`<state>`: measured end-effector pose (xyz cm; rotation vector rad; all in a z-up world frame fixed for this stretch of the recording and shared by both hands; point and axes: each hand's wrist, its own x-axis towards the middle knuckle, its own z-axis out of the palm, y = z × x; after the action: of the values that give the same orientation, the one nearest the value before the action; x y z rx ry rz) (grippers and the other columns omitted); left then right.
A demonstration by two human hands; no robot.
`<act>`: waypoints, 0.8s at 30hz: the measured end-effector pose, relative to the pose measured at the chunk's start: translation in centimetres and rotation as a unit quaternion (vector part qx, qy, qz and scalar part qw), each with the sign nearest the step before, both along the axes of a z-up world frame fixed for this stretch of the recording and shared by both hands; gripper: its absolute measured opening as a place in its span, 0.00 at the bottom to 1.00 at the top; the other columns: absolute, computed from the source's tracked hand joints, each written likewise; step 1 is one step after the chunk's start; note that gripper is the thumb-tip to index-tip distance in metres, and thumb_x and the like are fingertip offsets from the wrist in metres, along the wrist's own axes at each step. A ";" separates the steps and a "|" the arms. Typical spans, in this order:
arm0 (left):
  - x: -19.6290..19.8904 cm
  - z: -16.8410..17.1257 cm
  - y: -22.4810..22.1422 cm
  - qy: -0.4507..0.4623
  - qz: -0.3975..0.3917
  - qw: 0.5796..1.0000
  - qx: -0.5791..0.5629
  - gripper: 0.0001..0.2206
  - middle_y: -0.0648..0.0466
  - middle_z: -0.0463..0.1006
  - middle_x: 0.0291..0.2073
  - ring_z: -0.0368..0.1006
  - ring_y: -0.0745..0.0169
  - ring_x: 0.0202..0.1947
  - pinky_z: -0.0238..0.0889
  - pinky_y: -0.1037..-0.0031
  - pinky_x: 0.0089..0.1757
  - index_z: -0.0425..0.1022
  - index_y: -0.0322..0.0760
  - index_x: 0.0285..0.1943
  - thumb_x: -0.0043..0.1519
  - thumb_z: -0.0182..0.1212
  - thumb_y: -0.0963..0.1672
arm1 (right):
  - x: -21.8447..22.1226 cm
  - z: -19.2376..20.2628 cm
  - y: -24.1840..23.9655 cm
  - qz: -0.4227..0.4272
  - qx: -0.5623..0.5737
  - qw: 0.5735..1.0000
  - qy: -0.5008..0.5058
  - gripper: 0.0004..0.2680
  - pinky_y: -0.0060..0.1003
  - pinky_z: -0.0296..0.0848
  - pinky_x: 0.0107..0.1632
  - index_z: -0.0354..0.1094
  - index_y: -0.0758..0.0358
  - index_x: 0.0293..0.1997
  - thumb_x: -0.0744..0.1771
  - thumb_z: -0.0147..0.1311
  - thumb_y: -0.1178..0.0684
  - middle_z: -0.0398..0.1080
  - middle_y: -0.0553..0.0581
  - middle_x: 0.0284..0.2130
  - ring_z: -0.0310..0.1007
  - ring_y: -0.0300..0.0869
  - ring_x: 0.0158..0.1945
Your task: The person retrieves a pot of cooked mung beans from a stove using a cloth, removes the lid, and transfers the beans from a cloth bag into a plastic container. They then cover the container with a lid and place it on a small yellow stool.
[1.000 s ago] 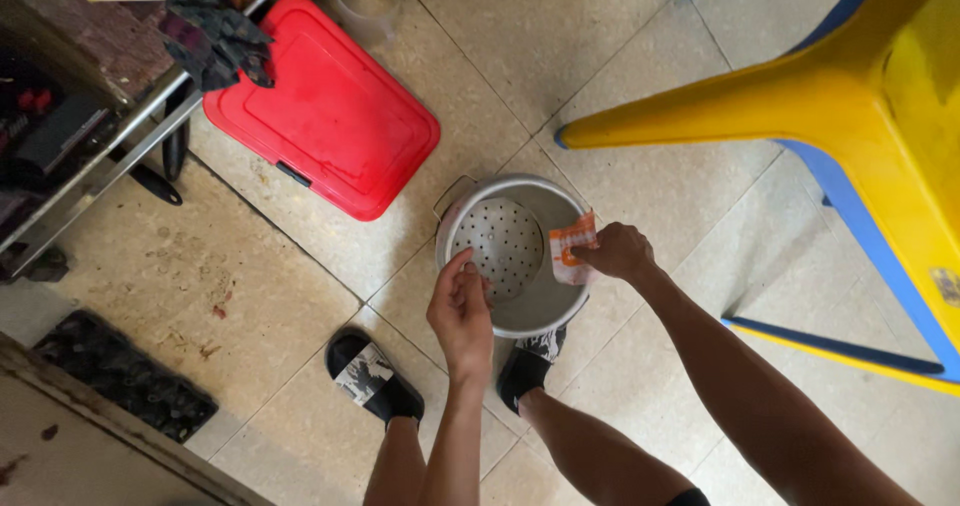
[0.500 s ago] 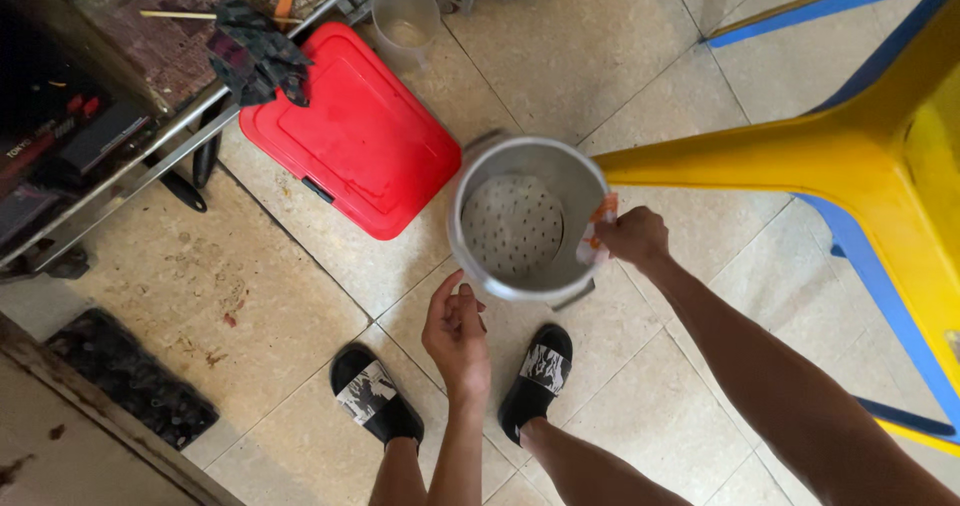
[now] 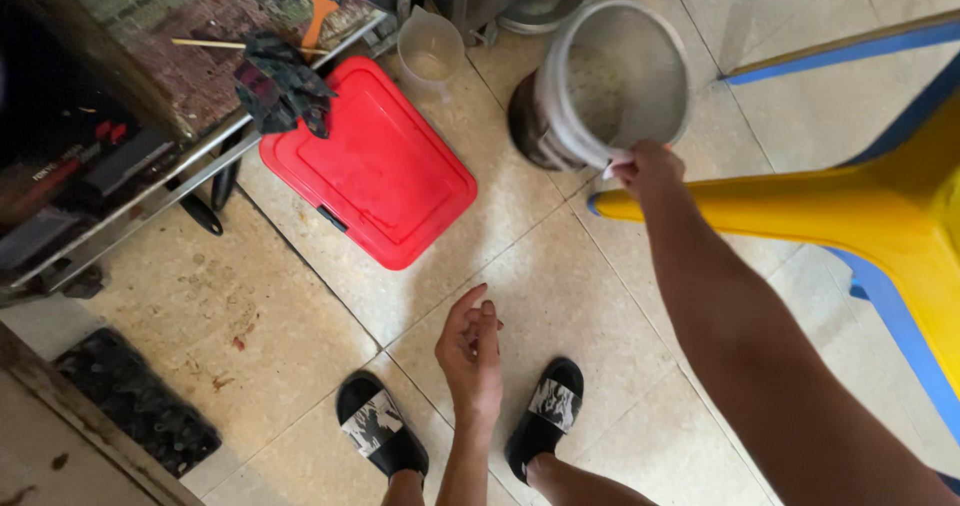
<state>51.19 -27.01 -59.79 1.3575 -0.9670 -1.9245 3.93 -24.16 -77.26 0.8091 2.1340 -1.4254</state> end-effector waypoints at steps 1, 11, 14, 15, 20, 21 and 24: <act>-0.2 -0.1 -0.3 0.017 -0.002 1.000 0.003 0.12 0.60 0.70 0.24 0.66 0.75 0.28 0.56 0.80 0.31 0.79 0.34 0.57 0.66 0.60 0.42 | -1.3 -0.2 -0.8 -0.016 -0.011 1.000 -0.003 0.07 0.40 0.73 0.23 0.66 0.67 0.47 0.66 0.51 0.62 0.73 0.67 0.34 0.78 0.51 0.27; -1.7 -1.5 -2.8 0.043 -0.032 0.999 0.002 0.13 0.61 0.69 0.23 0.61 0.76 0.25 0.55 0.81 0.29 0.78 0.33 0.58 0.66 0.59 0.42 | -9.0 1.0 -4.9 0.040 -0.075 0.996 -0.019 0.10 0.42 0.84 0.50 0.69 0.65 0.51 0.68 0.48 0.53 0.74 0.61 0.41 0.79 0.49 0.36; -2.0 -1.9 -2.4 0.053 -0.045 0.997 0.021 0.14 0.60 0.69 0.23 0.64 0.75 0.26 0.56 0.80 0.30 0.77 0.31 0.58 0.66 0.59 0.42 | -9.4 1.4 -7.1 0.041 -0.053 0.998 -0.011 0.10 0.57 0.75 0.56 0.64 0.62 0.51 0.68 0.45 0.52 0.72 0.60 0.41 0.80 0.50 0.38; -2.2 -1.9 -2.2 0.063 -0.056 0.996 0.016 0.14 0.59 0.70 0.24 0.65 0.75 0.28 0.58 0.81 0.32 0.77 0.30 0.59 0.66 0.59 0.42 | -9.5 1.5 -7.9 0.040 -0.053 0.998 -0.010 0.10 0.57 0.75 0.56 0.64 0.62 0.51 0.68 0.45 0.52 0.72 0.60 0.41 0.80 0.50 0.38; -2.4 -2.3 -1.7 0.070 -0.094 0.992 0.055 0.16 0.59 0.72 0.24 0.66 0.74 0.28 0.58 0.80 0.31 0.76 0.30 0.60 0.65 0.58 0.43 | -8.9 2.9 -12.6 0.133 -0.059 0.986 -0.082 0.09 0.58 0.70 0.66 0.62 0.67 0.50 0.70 0.48 0.52 0.73 0.62 0.42 0.85 0.53 0.43; -2.3 -2.3 -1.6 0.079 -0.101 0.991 0.048 0.16 0.59 0.72 0.25 0.65 0.75 0.28 0.57 0.81 0.31 0.76 0.29 0.60 0.66 0.59 0.43 | -8.4 3.1 -13.3 0.135 -0.061 0.986 -0.081 0.09 0.58 0.70 0.66 0.62 0.67 0.50 0.70 0.48 0.52 0.73 0.62 0.42 0.85 0.53 0.43; -1.8 -2.6 -1.5 0.066 -0.129 0.988 0.047 0.16 0.59 0.71 0.25 0.61 0.75 0.24 0.52 0.81 0.28 0.77 0.30 0.60 0.65 0.59 0.44 | -6.6 3.4 -13.9 0.206 -0.079 0.974 -0.051 0.10 0.55 0.66 0.63 0.65 0.68 0.48 0.70 0.42 0.52 0.74 0.62 0.38 0.83 0.48 0.37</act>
<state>49.42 -28.56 -62.38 1.1834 -1.0400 -2.2472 -2.67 -38.01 -73.82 0.3424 1.9376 -1.2804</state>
